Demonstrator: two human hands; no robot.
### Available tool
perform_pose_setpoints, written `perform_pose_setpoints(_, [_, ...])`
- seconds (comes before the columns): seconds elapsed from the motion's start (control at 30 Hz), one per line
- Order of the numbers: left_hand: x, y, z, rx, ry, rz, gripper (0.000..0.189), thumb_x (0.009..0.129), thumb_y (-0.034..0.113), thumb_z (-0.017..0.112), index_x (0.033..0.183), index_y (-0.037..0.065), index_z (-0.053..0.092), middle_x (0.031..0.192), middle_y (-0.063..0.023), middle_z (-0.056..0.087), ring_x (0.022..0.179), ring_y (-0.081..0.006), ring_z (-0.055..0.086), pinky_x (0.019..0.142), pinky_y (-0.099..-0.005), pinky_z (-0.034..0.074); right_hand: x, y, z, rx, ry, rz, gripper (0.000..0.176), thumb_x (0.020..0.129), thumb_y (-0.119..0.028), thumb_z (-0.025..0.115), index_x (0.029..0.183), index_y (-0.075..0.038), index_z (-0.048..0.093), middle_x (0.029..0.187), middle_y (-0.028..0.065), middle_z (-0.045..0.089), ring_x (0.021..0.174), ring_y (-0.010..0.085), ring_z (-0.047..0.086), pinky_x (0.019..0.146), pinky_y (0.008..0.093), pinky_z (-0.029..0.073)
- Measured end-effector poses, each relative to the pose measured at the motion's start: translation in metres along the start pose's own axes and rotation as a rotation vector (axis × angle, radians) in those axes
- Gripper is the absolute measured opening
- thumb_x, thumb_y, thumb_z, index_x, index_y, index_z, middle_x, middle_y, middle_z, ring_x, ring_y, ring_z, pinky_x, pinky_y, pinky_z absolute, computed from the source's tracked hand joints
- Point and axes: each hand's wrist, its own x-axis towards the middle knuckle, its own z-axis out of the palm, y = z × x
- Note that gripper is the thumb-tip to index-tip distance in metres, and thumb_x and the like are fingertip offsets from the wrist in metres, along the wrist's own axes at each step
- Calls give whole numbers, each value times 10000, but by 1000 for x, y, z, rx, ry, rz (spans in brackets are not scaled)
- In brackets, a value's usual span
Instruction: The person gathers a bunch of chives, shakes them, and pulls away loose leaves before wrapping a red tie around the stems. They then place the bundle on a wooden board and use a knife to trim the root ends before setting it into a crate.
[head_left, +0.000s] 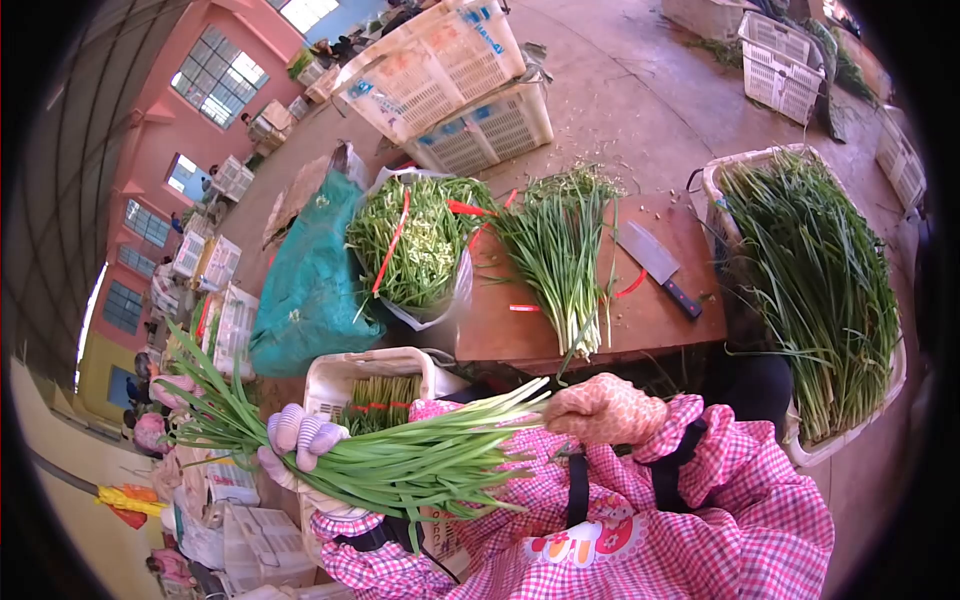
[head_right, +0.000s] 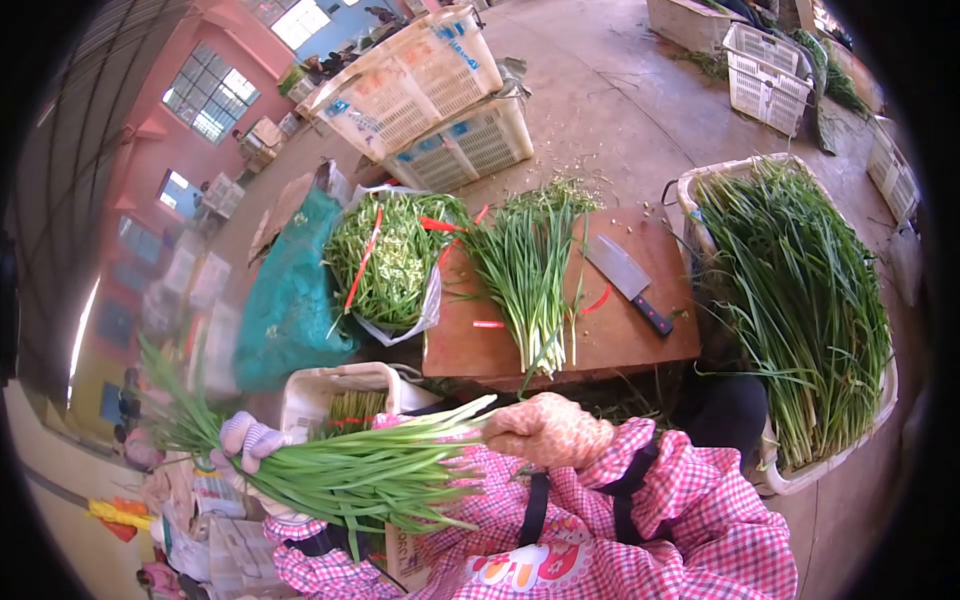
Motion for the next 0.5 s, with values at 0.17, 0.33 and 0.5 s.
perform_pose_setpoints(0.17, [3, 11, 4, 78, -110, -108, 266, 909, 156, 636, 784, 131, 403, 759, 22, 444, 645, -126, 476, 745, -311, 449, -45, 22, -25, -218, -293, 257, 239, 832, -270, 643, 989, -95, 685, 841, 105, 705, 786, 301, 679, 725, 384, 535])
perform_pose_setpoints(0.33, [17, 34, -3, 168, -341, -183, 233, 897, 145, 642, 737, 71, 489, 755, -19, 492, 574, -123, 513, 572, -312, 498, -92, 53, -41, -1013, -779, 604, 176, 776, -212, 602, 892, -125, 703, 756, 109, 696, 755, 319, 690, 641, 466, 540])
perform_pose_setpoints(0.5, [17, 20, 9, 107, -353, -171, 190, 858, 113, 657, 744, 43, 521, 755, -46, 527, 556, -158, 552, 556, -333, 515, -69, 6, -47, -550, -57, 139, 292, 797, -266, 655, 1050, -119, 648, 652, 167, 617, 639, 366, 625, 579, 467, 498])
